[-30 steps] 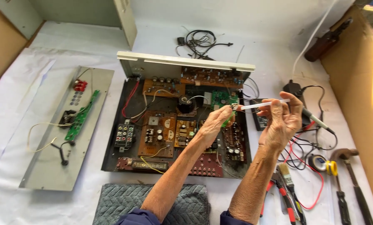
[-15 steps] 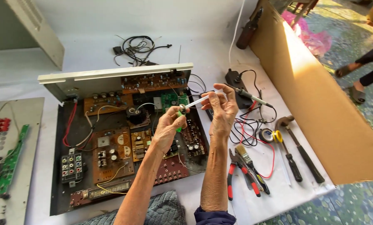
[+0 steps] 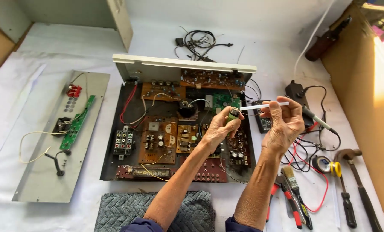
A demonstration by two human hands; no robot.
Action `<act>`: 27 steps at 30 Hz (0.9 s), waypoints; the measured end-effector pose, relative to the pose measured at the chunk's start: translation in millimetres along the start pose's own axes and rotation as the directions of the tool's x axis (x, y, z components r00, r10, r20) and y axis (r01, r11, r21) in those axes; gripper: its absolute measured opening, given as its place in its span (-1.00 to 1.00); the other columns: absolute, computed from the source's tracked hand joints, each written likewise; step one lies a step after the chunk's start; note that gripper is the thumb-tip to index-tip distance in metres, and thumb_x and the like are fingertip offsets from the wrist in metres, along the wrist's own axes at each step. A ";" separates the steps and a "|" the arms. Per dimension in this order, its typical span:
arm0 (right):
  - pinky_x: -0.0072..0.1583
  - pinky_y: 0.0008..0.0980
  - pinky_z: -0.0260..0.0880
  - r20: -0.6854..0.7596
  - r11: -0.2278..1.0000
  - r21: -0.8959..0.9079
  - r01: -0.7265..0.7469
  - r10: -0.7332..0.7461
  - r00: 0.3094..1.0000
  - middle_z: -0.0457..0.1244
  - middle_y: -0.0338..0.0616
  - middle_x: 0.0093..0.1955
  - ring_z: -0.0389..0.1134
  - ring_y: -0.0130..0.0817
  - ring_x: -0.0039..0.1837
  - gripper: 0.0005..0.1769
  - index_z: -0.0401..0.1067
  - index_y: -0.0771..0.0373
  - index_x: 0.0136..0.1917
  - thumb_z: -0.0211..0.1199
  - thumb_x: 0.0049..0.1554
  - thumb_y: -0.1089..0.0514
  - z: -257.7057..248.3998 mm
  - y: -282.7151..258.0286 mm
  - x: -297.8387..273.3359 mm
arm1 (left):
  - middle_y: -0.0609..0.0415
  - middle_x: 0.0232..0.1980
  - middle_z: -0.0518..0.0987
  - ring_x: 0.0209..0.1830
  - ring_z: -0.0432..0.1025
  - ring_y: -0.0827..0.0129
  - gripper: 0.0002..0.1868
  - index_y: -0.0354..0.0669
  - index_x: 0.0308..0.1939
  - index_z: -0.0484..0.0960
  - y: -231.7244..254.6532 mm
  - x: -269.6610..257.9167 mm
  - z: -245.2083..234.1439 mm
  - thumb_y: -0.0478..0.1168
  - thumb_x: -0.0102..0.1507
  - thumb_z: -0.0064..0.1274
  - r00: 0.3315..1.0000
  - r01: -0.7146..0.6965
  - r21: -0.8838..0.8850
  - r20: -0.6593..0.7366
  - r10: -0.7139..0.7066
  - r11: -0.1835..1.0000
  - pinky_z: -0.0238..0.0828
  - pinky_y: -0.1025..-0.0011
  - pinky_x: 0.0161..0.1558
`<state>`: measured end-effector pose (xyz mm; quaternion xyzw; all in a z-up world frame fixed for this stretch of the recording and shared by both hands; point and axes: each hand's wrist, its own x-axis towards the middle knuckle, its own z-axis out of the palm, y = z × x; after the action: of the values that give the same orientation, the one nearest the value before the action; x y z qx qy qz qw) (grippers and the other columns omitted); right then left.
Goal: The person works on the internal circuit boards of an open electronic device, manipulating wires and components. They use a lighter to heat a small green component and a white tube to apply a substance to it.
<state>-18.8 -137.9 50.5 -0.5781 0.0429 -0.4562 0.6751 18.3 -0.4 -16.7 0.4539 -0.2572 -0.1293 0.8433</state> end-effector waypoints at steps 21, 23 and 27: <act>-0.21 -0.60 0.49 0.059 0.992 -0.057 -0.112 0.115 0.992 0.42 -0.05 -0.12 0.44 -0.44 -0.21 -0.73 0.41 0.18 0.09 0.44 0.22 0.11 10.7 -30.5 -8.9 | 0.36 -0.64 0.32 -0.60 0.12 0.64 -0.59 0.09 -0.70 0.33 41.4 -4.7 19.1 0.07 0.18 0.00 0.940 0.280 0.259 -0.271 -0.208 0.925 0.04 0.56 -0.48; -0.20 -0.60 0.49 0.077 0.992 -0.061 -0.110 0.115 0.990 0.42 -0.05 -0.11 0.44 -0.45 -0.21 -0.73 0.41 0.19 0.10 0.43 0.22 0.10 11.2 -29.6 -9.8 | 0.40 -0.64 0.26 -0.60 0.08 0.65 -0.64 0.12 -0.70 0.29 36.4 -5.7 18.1 -0.01 0.17 -0.02 0.932 0.296 0.294 -0.299 -0.207 0.909 -0.02 0.55 -0.48; -0.19 -0.57 0.49 0.102 0.989 -0.124 -0.081 0.094 0.990 0.41 -0.04 -0.12 0.45 -0.41 -0.19 -0.76 0.40 0.22 0.10 0.40 0.26 0.14 14.2 -26.9 -9.8 | 0.40 -0.54 0.23 -0.52 0.04 0.62 -0.66 0.12 -0.58 0.32 16.4 -5.5 9.6 0.08 0.18 0.05 0.952 0.223 0.350 -0.280 -0.126 0.910 -0.02 0.51 -0.43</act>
<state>-31.4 -118.5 72.6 -0.6388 0.0592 -0.3911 0.6599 8.1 4.4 -0.5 0.6415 -0.1263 -0.0943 0.7507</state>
